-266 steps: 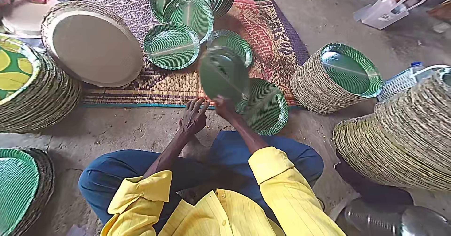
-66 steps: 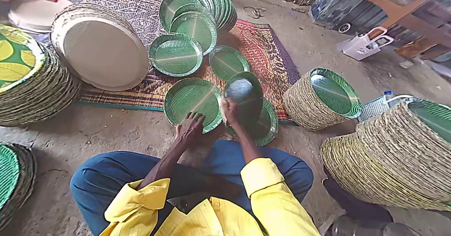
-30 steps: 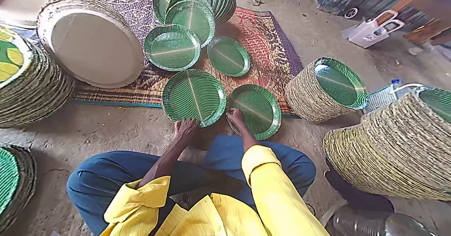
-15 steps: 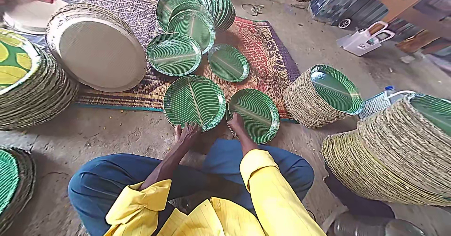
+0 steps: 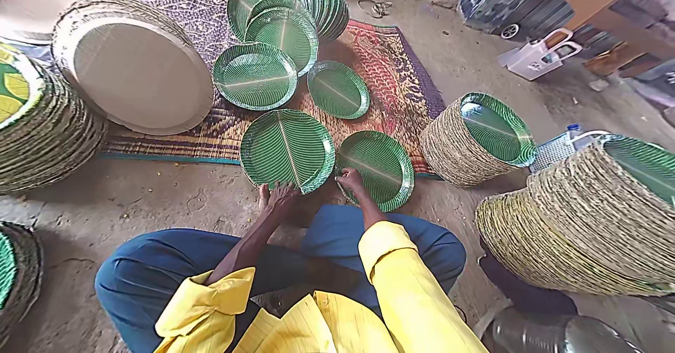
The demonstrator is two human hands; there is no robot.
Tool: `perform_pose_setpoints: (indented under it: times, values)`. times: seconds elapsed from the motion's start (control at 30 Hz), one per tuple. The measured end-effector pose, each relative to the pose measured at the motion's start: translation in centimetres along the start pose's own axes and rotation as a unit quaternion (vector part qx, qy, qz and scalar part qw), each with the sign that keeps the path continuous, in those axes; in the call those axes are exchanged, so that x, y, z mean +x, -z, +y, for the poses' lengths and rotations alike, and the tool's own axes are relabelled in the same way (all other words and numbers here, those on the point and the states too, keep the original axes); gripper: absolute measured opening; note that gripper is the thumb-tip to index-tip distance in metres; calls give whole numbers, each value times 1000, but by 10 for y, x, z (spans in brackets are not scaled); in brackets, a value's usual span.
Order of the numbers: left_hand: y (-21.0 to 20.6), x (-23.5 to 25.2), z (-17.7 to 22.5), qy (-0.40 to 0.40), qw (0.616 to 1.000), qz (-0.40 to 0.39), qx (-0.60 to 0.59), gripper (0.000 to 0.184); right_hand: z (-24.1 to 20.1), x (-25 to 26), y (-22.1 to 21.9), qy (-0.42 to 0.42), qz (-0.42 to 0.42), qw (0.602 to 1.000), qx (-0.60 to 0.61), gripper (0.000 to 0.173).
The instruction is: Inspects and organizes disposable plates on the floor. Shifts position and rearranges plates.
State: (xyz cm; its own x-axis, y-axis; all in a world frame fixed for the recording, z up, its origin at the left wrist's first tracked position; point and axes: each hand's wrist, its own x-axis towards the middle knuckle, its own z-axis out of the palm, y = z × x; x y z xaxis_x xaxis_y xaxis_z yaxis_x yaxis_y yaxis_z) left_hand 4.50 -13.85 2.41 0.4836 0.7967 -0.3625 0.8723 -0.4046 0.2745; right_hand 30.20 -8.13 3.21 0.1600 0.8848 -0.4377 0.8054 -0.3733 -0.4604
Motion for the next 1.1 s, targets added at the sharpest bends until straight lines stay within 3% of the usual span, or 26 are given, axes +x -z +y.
perform_pose_setpoints:
  times: [0.3, 0.53, 0.77, 0.97, 1.1]
  values:
    - [3, -2, 0, 8, 1000, -5, -3, 31, -1, 1, -3, -2, 2, 999, -53, 37]
    - [4, -5, 4, 13, 1000, -11, 8, 32, -23, -11, -9, -16, 11, 987, -157, 48]
    - [7, -7, 6, 18, 1000, -14, -2, 32, -6, -3, -2, -6, -10, 997, -70, 43]
    - [8, -7, 6, 21, 1000, -16, 1, 31, -23, -12, -5, -19, -7, 989, -144, 49]
    - [7, -8, 6, 22, 1000, -11, 5, 30, -20, -12, -8, -41, 28, 990, -132, 43]
